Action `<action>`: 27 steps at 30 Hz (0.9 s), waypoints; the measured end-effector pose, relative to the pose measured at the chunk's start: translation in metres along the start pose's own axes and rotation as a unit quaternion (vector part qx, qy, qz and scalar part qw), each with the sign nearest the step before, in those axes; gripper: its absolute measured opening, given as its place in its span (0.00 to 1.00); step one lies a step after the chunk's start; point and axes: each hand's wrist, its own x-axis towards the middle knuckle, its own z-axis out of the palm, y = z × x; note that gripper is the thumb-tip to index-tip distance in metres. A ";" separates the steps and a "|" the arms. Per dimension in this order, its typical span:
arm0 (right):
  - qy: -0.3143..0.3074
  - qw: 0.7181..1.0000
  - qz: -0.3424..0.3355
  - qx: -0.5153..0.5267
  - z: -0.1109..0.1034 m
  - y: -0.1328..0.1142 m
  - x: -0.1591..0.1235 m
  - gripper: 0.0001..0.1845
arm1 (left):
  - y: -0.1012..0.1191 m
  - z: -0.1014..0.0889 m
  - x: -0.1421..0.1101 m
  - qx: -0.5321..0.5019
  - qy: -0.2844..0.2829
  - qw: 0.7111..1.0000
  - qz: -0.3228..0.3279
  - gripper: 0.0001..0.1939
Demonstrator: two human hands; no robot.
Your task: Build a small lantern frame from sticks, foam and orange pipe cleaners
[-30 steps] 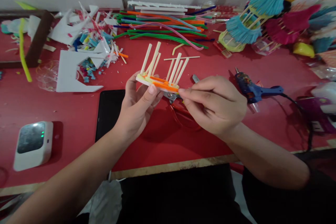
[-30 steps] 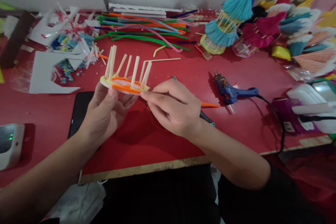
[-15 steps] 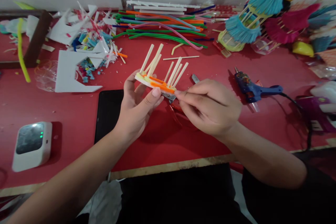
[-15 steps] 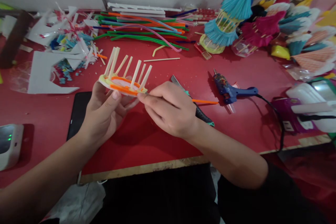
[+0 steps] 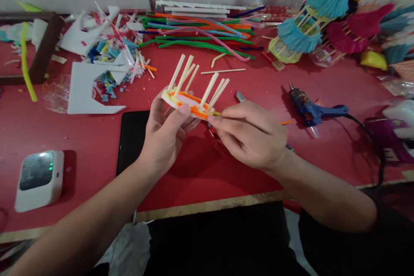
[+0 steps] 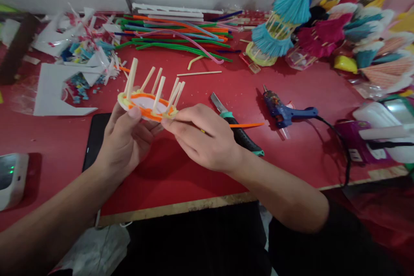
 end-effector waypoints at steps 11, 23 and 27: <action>-0.012 0.894 0.319 0.316 0.001 -0.005 0.002 0.09 | 0.001 -0.001 -0.007 0.030 -0.023 0.998 0.040 0.30; -0.057 0.807 0.390 0.440 0.002 0.002 0.008 0.08 | 0.000 -0.004 -0.005 0.040 -0.039 0.998 0.019 0.32; -0.050 0.785 0.398 0.473 0.003 0.000 0.008 0.08 | 0.004 -0.001 -0.007 0.037 -0.044 0.998 0.001 0.31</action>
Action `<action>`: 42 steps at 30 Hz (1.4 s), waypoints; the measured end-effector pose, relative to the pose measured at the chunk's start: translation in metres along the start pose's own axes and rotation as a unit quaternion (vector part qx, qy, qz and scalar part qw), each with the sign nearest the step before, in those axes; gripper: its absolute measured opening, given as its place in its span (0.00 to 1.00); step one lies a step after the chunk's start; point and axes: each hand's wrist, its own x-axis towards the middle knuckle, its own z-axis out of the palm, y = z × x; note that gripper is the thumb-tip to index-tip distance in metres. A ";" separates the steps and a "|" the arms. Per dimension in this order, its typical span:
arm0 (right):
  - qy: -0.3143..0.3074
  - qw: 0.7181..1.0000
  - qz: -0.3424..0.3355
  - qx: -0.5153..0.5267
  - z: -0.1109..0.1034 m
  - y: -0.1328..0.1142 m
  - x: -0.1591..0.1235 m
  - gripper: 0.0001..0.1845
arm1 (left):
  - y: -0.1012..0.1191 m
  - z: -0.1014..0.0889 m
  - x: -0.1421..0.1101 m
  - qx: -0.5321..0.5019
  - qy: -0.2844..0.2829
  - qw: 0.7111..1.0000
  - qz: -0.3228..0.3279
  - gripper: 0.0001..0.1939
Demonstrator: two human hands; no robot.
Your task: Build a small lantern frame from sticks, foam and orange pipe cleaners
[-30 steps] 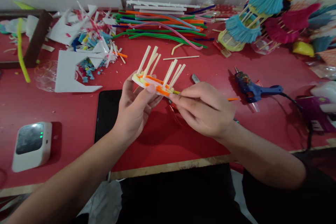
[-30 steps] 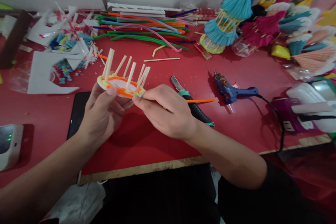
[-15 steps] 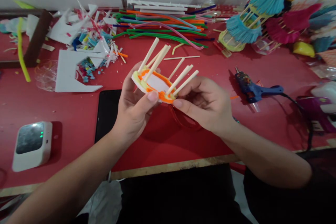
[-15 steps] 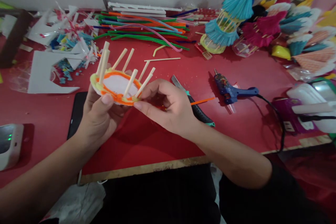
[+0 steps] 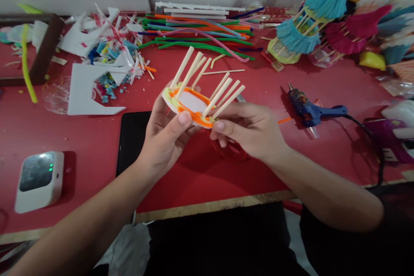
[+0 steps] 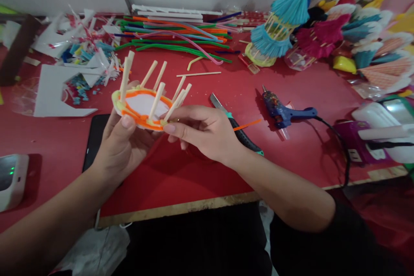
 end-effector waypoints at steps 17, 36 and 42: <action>0.004 0.996 -0.053 -0.067 -0.007 -0.005 -0.008 0.08 | 0.007 -0.005 0.001 -0.033 -0.076 0.994 -0.063 0.22; 0.030 0.992 -0.085 -0.089 -0.010 -0.002 -0.006 0.05 | 0.005 -0.004 0.002 -0.025 -0.061 0.996 -0.068 0.23; 0.021 0.988 -0.078 -0.129 -0.011 -0.001 -0.006 0.06 | 0.000 -0.003 0.004 -0.003 -0.029 0.999 -0.045 0.20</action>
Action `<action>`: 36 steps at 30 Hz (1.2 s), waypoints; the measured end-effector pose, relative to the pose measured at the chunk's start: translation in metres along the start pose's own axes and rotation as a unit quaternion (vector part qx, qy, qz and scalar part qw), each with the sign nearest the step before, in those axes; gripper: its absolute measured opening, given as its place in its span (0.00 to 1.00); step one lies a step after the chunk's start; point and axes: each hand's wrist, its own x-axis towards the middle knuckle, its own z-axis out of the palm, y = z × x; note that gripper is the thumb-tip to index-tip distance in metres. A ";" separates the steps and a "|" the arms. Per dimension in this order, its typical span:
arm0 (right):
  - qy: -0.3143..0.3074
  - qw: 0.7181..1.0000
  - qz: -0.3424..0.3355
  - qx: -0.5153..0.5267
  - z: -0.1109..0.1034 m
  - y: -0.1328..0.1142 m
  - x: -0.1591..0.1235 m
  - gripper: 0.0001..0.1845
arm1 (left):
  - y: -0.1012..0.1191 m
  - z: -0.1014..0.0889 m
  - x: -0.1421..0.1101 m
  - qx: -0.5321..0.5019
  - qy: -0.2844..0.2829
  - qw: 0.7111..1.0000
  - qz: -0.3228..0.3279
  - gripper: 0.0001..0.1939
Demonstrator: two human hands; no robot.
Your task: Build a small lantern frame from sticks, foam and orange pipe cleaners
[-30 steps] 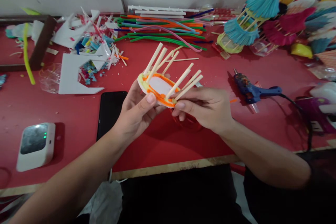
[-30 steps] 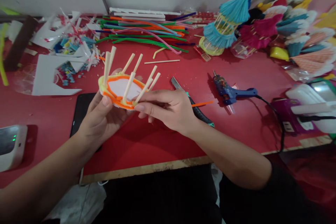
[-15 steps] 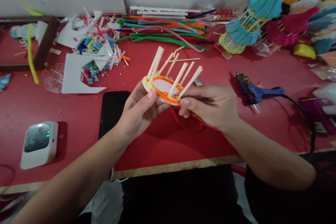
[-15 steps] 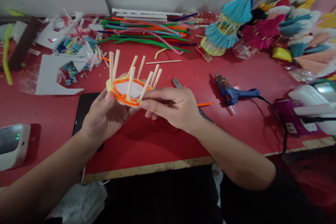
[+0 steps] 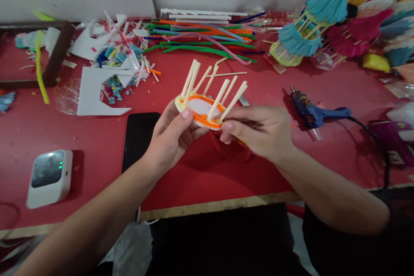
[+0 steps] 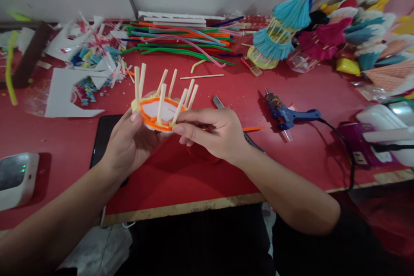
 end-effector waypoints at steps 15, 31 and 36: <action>0.007 0.998 -0.043 -0.052 0.000 0.000 -0.001 0.04 | 0.002 -0.004 -0.003 0.017 -0.038 0.999 -0.008 0.38; 0.104 0.978 -0.102 -0.147 0.000 0.005 -0.006 0.07 | 0.001 0.002 -0.001 0.037 0.027 0.998 0.032 0.30; 0.107 0.957 -0.174 -0.205 -0.001 -0.002 -0.002 0.01 | 0.001 0.003 -0.002 0.029 0.037 0.997 0.053 0.31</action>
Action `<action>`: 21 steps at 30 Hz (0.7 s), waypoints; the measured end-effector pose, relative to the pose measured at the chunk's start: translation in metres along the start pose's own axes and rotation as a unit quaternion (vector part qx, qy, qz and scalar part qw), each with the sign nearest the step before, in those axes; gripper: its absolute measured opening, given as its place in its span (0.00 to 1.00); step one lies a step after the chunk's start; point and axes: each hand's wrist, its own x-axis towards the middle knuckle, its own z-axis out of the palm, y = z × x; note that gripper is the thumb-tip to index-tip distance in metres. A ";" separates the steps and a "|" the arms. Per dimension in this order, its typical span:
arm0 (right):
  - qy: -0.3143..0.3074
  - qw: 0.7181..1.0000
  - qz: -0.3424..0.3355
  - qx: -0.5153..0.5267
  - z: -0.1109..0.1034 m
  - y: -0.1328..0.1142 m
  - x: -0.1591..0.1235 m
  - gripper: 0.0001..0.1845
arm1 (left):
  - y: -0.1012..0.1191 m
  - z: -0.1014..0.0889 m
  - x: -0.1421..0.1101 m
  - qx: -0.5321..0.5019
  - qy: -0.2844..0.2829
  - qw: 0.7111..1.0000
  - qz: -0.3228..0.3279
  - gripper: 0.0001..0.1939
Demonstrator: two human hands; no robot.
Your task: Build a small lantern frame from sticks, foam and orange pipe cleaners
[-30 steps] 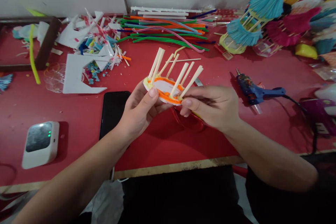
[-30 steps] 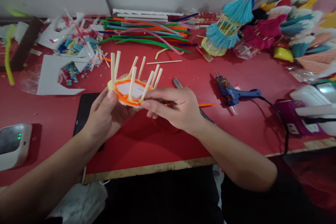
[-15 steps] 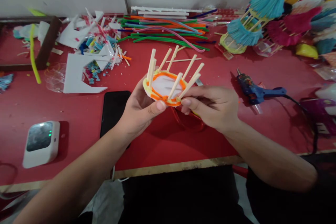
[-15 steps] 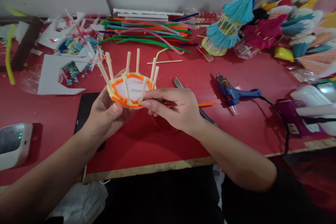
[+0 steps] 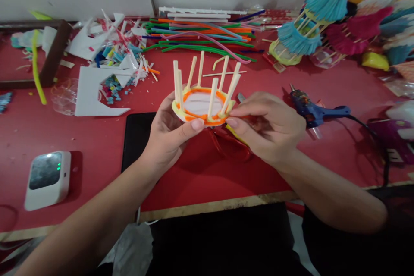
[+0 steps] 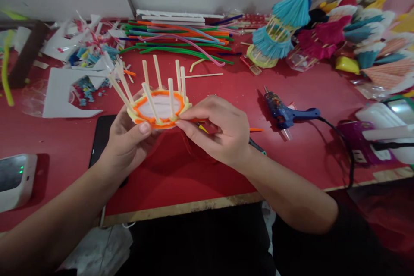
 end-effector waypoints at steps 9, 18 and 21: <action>-0.001 0.998 0.024 0.052 0.002 -0.002 -0.002 0.10 | 0.001 -0.003 0.001 0.002 -0.043 0.999 0.019 0.37; -0.025 0.989 0.089 0.115 0.003 0.009 -0.004 0.13 | 0.003 -0.010 0.003 0.026 -0.064 0.998 0.007 0.35; -0.059 0.987 0.078 0.130 0.002 0.011 -0.003 0.11 | 0.003 -0.010 0.003 0.029 -0.082 0.996 0.001 0.36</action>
